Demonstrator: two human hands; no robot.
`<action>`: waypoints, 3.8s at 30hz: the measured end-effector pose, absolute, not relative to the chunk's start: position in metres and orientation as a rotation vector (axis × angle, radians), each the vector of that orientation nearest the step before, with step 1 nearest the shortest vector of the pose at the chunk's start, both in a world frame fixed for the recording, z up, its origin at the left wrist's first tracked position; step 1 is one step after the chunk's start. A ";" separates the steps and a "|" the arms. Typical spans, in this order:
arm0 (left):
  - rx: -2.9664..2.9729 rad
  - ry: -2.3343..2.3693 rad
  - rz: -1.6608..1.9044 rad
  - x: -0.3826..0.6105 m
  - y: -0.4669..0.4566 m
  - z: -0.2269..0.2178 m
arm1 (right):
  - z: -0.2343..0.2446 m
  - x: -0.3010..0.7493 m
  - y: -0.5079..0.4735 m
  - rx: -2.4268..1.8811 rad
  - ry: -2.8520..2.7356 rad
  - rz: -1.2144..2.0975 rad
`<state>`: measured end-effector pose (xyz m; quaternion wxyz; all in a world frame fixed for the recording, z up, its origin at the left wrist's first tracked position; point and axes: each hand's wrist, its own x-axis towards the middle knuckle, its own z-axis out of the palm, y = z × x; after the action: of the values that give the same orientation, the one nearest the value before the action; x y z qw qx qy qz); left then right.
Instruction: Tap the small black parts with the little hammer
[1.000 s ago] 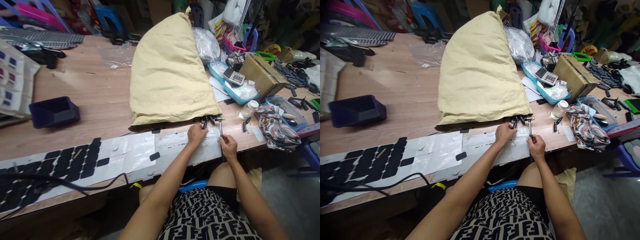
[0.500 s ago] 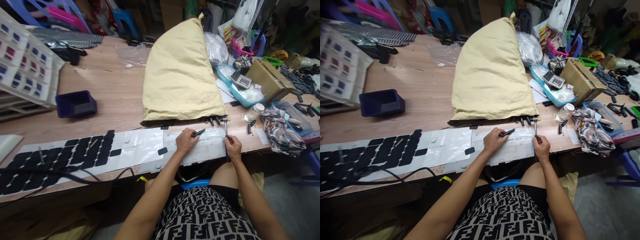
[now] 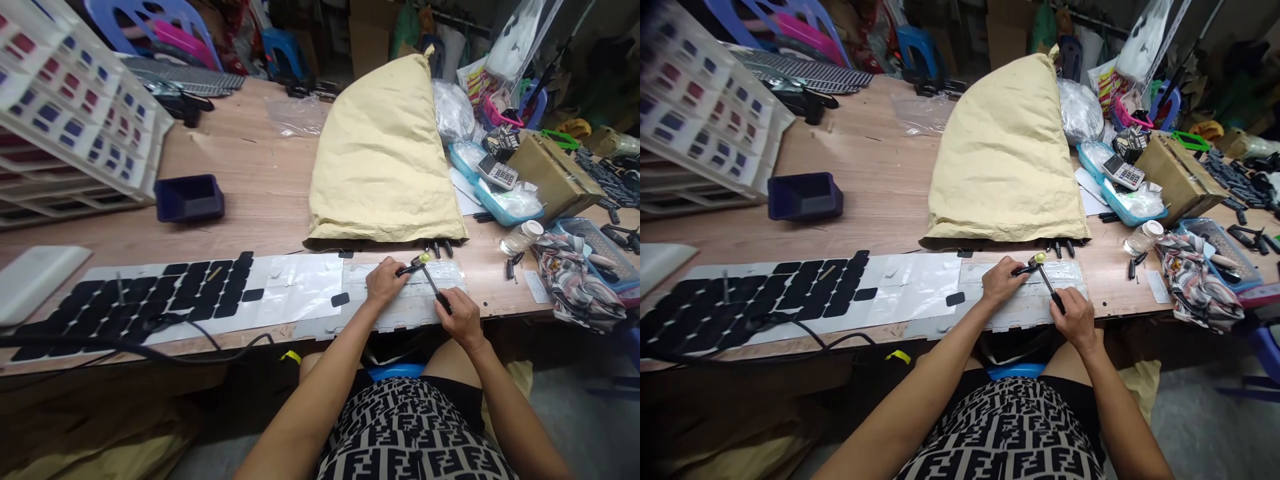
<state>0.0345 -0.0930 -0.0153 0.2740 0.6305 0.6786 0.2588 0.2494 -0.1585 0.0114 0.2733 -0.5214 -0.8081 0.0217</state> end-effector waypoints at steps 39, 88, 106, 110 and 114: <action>2.067 1.855 0.563 0.043 -0.101 -0.023 | -0.017 0.288 -0.126 -1.664 -1.439 0.519; 1.788 2.124 0.556 0.092 -0.006 -0.001 | -0.018 0.282 -0.132 -1.626 -1.377 0.513; 1.887 1.703 0.797 0.019 -0.096 -0.025 | -0.013 0.283 -0.133 -1.600 -1.443 0.504; 1.852 1.672 0.829 0.019 -0.094 -0.027 | -0.003 0.277 -0.141 -1.552 -1.606 0.394; 1.844 1.672 0.835 0.018 -0.093 -0.027 | 0.007 0.264 -0.154 -1.437 -1.844 0.336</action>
<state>0.0181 -0.0935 -0.0269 0.2553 0.6791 0.6157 0.3076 0.2639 -0.1544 0.0067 0.3802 -0.5626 -0.7222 0.1314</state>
